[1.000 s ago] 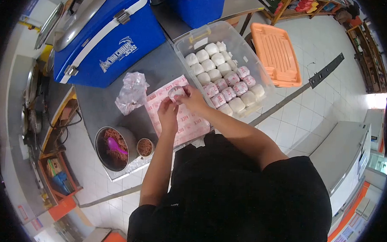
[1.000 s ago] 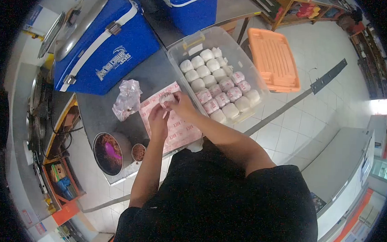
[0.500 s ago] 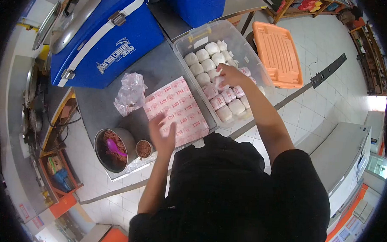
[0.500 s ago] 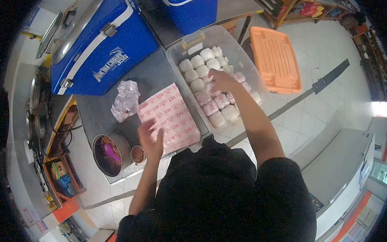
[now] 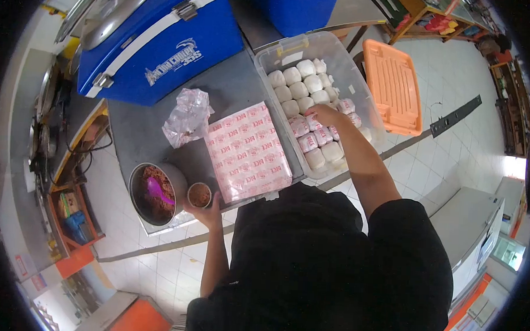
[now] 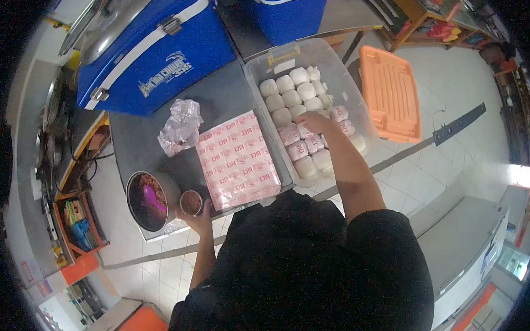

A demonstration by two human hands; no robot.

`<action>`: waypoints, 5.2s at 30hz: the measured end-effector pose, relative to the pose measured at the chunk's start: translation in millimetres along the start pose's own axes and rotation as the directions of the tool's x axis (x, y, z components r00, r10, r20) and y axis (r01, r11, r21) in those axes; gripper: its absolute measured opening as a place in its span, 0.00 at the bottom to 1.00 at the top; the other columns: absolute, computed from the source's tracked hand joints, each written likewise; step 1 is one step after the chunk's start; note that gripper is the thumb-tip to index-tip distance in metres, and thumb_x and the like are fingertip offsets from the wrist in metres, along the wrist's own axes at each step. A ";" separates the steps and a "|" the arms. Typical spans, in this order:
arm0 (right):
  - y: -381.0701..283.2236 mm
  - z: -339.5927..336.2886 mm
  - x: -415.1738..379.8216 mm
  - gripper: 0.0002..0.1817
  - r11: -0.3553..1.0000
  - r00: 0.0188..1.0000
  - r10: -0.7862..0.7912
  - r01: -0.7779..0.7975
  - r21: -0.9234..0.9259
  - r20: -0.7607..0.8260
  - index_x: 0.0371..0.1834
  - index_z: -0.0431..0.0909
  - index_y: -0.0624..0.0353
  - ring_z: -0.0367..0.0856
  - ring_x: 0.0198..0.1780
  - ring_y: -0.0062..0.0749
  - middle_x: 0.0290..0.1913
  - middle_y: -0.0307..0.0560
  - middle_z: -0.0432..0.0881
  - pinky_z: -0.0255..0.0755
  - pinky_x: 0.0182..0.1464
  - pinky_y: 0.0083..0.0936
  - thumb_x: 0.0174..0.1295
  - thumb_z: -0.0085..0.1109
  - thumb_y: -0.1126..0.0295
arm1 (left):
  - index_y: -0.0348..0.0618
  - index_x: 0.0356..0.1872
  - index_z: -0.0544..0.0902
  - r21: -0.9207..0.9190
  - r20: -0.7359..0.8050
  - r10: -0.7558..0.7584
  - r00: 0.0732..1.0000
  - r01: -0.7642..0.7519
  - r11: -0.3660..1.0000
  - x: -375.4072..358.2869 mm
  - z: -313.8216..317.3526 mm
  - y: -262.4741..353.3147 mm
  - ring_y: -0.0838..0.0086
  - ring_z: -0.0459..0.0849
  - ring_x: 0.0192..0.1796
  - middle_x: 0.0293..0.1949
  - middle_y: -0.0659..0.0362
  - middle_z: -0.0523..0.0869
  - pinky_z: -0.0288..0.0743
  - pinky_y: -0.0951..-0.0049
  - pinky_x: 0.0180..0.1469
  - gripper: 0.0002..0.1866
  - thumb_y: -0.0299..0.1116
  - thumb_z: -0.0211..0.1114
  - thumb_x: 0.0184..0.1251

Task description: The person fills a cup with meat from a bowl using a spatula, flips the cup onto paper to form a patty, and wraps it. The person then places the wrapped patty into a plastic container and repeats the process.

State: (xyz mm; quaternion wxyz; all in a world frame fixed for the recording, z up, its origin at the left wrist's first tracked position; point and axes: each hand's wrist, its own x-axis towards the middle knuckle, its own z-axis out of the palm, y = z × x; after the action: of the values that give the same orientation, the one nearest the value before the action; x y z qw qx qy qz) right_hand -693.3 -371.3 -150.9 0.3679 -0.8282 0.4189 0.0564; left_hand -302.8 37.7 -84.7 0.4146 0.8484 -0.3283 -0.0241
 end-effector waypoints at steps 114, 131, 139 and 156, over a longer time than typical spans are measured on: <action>-586.4 143.4 25.9 0.14 0.994 0.986 -0.104 0.098 -0.046 -0.131 0.39 0.93 0.51 0.90 0.45 0.57 0.41 0.55 0.91 0.83 0.51 0.50 0.63 0.64 0.55 | 0.42 0.68 0.73 -0.830 0.284 -0.097 0.954 0.295 0.473 245.4 -205.2 -91.0 0.67 0.79 0.62 0.61 0.53 0.78 0.70 0.65 0.69 0.20 0.31 0.48 0.80; -612.5 183.6 -34.6 0.22 0.889 0.869 -0.427 0.354 -0.289 -0.250 0.68 0.81 0.58 0.88 0.35 0.49 0.36 0.50 0.87 0.82 0.36 0.45 0.73 0.60 0.66 | 0.51 0.65 0.72 -0.522 0.840 -0.118 0.530 0.848 0.094 242.4 -200.1 -68.5 0.59 0.82 0.67 0.66 0.55 0.80 0.80 0.44 0.64 0.18 0.47 0.45 0.87; -617.4 147.5 -30.0 0.14 0.955 0.797 -0.216 0.292 0.047 -0.565 0.43 0.90 0.61 0.88 0.40 0.58 0.38 0.56 0.89 0.81 0.45 0.49 0.74 0.60 0.62 | 0.49 0.66 0.69 -0.734 0.648 -0.067 0.759 0.645 0.211 225.6 -194.4 -85.6 0.60 0.79 0.69 0.66 0.55 0.78 0.78 0.47 0.68 0.20 0.51 0.46 0.88; -591.3 182.7 4.2 0.19 0.989 0.905 -0.109 0.139 0.045 -0.412 0.36 0.86 0.63 0.87 0.40 0.63 0.38 0.62 0.88 0.79 0.44 0.58 0.78 0.52 0.63 | 0.49 0.66 0.64 -0.880 0.389 -0.080 0.918 0.395 0.264 201.5 -182.8 -64.7 0.67 0.80 0.65 0.63 0.54 0.77 0.80 0.57 0.66 0.22 0.36 0.66 0.82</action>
State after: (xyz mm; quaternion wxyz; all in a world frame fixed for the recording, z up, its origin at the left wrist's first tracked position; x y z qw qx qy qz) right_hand -216.5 -30.3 47.7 0.3052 -0.8326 0.4348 -0.1566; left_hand -53.0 75.6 35.1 0.7755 0.4678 -0.1700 -0.3885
